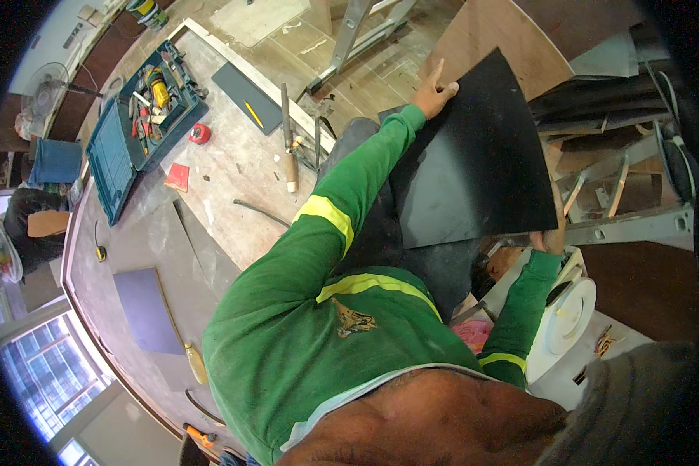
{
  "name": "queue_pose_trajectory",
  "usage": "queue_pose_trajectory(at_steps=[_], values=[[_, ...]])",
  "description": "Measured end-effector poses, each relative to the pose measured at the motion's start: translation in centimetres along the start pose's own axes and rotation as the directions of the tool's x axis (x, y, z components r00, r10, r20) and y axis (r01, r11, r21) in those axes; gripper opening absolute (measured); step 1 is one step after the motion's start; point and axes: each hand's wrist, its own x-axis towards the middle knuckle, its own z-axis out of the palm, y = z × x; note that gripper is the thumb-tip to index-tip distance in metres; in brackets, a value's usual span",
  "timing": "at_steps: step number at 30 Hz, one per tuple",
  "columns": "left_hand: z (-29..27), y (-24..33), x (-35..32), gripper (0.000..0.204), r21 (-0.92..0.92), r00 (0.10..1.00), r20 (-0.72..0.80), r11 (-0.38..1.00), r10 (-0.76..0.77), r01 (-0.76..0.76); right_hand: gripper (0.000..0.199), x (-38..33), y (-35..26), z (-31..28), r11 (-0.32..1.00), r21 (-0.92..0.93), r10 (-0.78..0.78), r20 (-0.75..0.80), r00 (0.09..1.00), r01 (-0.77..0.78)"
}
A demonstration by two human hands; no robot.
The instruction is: The person aligns and fits a dark grey panel into a wooden cabinet frame. They repeatedly adjust the panel's position, checking alignment with the frame and other components. The person also handles a light-colored wooden board, positioning it within the structure.
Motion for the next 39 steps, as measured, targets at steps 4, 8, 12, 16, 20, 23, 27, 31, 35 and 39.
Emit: queue_pose_trajectory(at_steps=[4, 8, 12, 16, 20, 23, 27, 31, 35, 39], values=[[0.0, -0.6, 1.0, 0.094, 0.192, 0.991, 0.065, 0.973, 0.114, -0.124, 0.047, -1.0, 2.1, -1.8, 0.999, 0.021, -0.024, -0.142, 0.99, 0.028], [2.0, 5.7, -2.8, 0.093, 0.283, 0.98, 0.018, 0.939, 0.196, -0.193, 0.047, -1.4, 4.5, -6.3, 0.909, -0.402, -0.163, -0.111, 0.98, 0.105], [3.5, 21.3, -16.0, 0.126, 0.16, 0.96, 0.27, 0.98, 0.071, -0.117, 0.065, 0.5, 2.8, 0.5, 0.945, -0.317, -0.072, 0.053, 0.996, 0.085], [6.3, 23.0, -20.9, 0.139, 0.229, 0.949, 0.263, 0.944, 0.176, -0.238, 0.062, 0.0, 0.3, 5.1, 0.884, -0.464, 0.033, 0.195, 0.98, 0.063], [5.9, 23.3, -22.4, 0.118, 0.257, 0.959, 0.201, 0.934, 0.201, -0.249, 0.046, -0.6, -0.3, 6.2, 0.854, -0.489, 0.027, 0.381, 0.924, 0.177], [3.7, 23.4, -23.3, 0.099, 0.383, 0.884, 0.42, 0.923, -0.205, 0.033, 0.044, -0.7, 0.5, 5.1, 0.848, -0.523, 0.103, 0.33, 0.938, 0.091], [2.8, 24.4, -22.4, 0.081, 0.35, 0.898, 0.421, 0.936, -0.129, -0.029, 0.04, -0.1, 0.0, 6.2, 0.834, -0.52, -0.047, 0.269, 0.962, 0.186], [1.8, 23.7, -20.7, 0.063, 0.235, 0.952, 0.307, 0.97, -0.011, -0.064, 0.044, 1.0, -0.8, 7.3, 0.834, -0.487, -0.148, 0.251, 0.956, 0.257], [0.6, 21.5, -19.0, 0.057, 0.213, 0.943, 0.302, 0.954, 0.143, -0.213, 0.029, 1.5, -0.3, 7.5, 0.575, -0.777, -0.202, 0.168, 0.965, 0.255], [-1.2, 21.9, -18.1, 0.045, 0.199, 0.912, 0.409, 0.977, -0.015, -0.073, 0.025, 2.2, 1.7, 8.6, 0.287, -0.899, -0.201, 0.281, 0.939, 0.33]])
